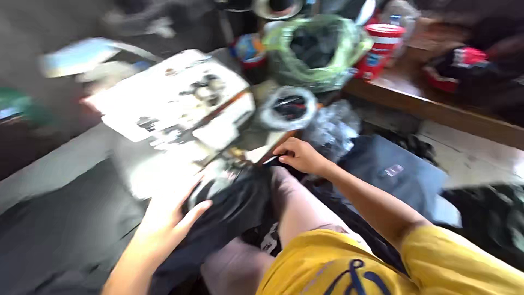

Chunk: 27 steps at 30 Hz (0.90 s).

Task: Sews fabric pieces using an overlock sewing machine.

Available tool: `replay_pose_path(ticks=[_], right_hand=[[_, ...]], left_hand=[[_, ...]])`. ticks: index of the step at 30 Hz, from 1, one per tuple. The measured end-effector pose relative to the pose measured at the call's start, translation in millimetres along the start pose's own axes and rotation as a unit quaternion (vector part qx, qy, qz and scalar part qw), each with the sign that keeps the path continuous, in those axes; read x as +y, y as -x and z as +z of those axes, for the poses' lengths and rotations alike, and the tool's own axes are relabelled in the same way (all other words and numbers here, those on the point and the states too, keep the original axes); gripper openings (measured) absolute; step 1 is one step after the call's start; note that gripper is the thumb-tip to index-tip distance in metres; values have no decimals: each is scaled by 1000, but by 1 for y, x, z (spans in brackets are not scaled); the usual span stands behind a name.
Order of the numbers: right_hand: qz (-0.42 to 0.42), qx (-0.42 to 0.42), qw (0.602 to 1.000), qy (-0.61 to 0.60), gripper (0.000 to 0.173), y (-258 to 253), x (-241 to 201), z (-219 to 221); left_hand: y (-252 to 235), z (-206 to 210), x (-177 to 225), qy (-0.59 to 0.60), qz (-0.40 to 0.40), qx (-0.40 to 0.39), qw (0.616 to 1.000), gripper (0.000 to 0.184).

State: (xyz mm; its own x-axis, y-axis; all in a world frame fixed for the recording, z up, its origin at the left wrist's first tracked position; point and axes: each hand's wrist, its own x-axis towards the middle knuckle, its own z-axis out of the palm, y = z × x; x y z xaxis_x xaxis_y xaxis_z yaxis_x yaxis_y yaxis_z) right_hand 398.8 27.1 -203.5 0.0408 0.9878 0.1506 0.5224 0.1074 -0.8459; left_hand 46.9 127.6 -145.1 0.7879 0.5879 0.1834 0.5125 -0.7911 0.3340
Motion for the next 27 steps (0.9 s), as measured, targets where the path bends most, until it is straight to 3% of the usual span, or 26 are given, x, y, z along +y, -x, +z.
replay_pose_path(ticks=[3, 4, 9, 12, 15, 17, 19, 22, 25, 27], right_hand=[[168, 78, 980, 78, 21, 59, 69, -58], [231, 112, 961, 104, 23, 84, 96, -79], [532, 171, 809, 184, 42, 227, 200, -147], [570, 211, 782, 137, 63, 262, 236, -132], [587, 280, 750, 118, 78, 253, 245, -120], [599, 301, 740, 56, 77, 238, 242, -120], [581, 294, 758, -34, 58, 218, 232, -125], [509, 238, 823, -85, 56, 177, 203, -136], [360, 164, 914, -91, 44, 118, 140, -149], [257, 145, 944, -147, 34, 76, 94, -153]], left_hand=[[21, 29, -10, 6, -14, -98, 995, 65], [30, 42, -16, -4, -10, -94, 995, 62], [41, 76, -13, -92, 1, 47, 995, 55], [37, 79, -6, -95, -30, 87, 991, 54], [41, 79, -5, -77, -73, 66, 992, 51], [42, 80, -4, -64, -85, 63, 992, 47], [42, 81, -4, -60, -89, 65, 992, 46], [44, 81, -3, -59, -93, 65, 992, 46], [41, 84, -7, -63, -83, 77, 992, 48], [40, 86, -8, -62, -79, 84, 991, 49]])
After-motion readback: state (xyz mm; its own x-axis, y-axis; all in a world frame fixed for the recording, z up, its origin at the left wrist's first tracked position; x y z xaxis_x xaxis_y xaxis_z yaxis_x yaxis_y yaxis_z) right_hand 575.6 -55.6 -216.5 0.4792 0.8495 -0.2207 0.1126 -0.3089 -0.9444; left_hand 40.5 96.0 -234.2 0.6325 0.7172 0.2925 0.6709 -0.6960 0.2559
